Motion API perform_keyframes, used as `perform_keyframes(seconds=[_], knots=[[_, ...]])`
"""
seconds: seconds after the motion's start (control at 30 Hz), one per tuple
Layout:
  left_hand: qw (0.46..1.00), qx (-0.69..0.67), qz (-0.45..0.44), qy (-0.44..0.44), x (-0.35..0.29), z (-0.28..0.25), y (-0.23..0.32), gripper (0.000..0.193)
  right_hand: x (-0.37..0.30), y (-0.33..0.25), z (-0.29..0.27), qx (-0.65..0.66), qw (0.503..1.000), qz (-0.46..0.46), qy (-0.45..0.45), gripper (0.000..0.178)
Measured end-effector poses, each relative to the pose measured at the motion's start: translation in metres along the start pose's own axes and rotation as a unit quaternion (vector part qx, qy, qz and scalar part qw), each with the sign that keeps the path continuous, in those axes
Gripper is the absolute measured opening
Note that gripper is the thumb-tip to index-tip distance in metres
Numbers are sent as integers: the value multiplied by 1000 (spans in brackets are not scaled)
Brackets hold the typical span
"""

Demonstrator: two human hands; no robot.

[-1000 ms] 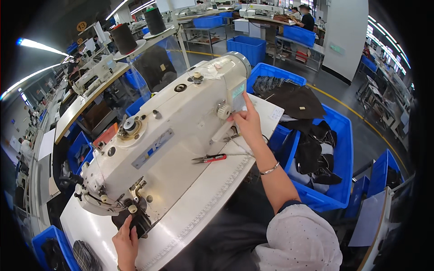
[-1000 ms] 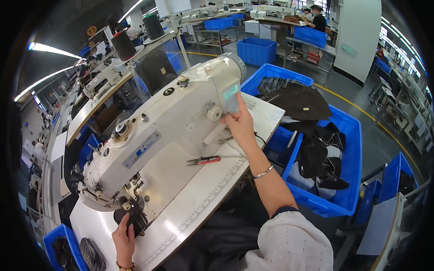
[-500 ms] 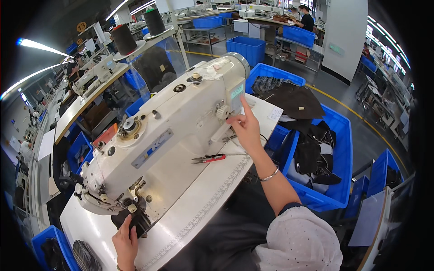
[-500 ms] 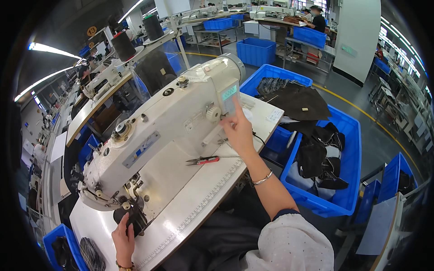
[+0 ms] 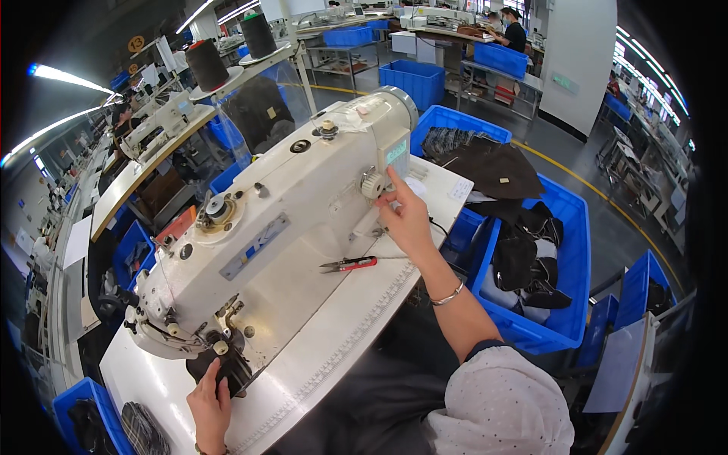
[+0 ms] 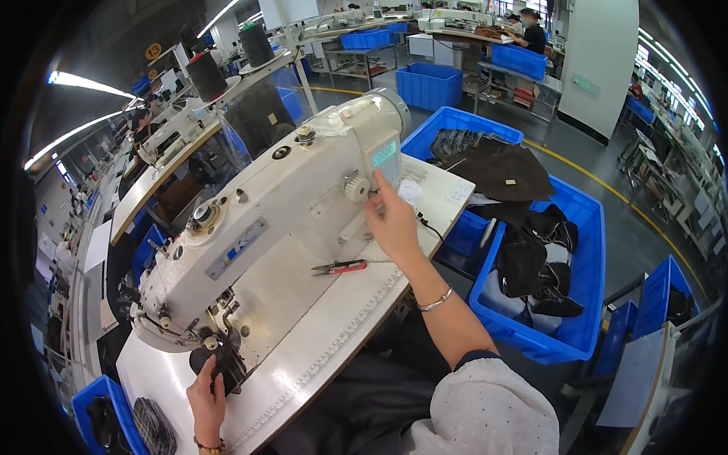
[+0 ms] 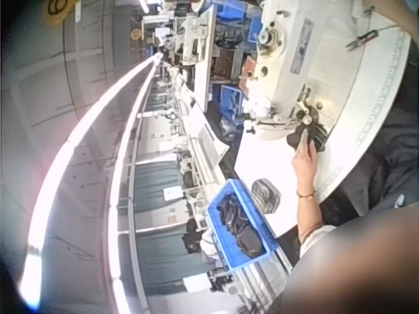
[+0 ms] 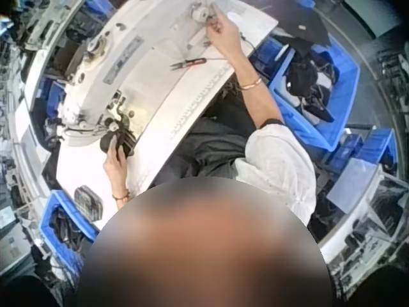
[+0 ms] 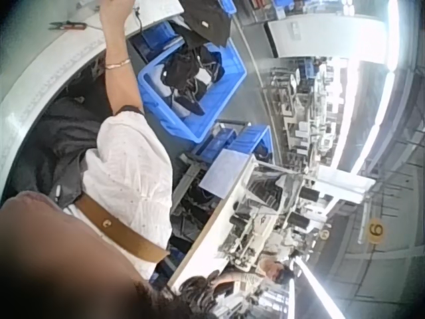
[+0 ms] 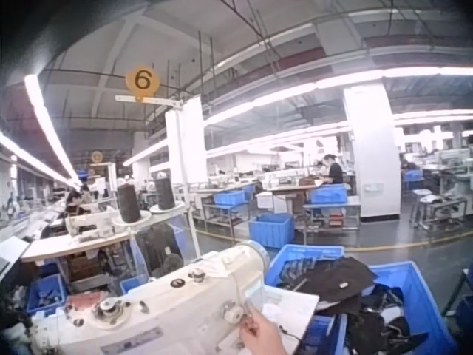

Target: Sewing and sorting leather pieces for wallets or small bags using an industrial machine.

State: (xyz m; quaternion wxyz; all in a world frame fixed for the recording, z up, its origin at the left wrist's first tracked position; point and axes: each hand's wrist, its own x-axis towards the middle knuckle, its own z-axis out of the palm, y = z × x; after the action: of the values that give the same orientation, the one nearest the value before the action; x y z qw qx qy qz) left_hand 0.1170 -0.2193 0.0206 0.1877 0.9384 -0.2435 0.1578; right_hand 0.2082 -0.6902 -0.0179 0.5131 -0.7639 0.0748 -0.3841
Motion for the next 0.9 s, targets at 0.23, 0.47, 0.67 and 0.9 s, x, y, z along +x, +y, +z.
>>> perform_keyframes(seconds=[0.23,0.47,0.67,0.9], knots=[[1000,-10,11,12,-1,3,-4,42,2,2,3,122,992,18,-6,70],[999,8,-31,-18,1,-5,3,41,-4,-14,-2,114,991,64,35,54],[1000,10,-13,-18,1,-5,-6,44,-51,-65,23,98,974,-200,29,12],[998,51,-8,-29,-5,-5,-17,41,-121,-118,109,-11,759,-472,-449,11]])
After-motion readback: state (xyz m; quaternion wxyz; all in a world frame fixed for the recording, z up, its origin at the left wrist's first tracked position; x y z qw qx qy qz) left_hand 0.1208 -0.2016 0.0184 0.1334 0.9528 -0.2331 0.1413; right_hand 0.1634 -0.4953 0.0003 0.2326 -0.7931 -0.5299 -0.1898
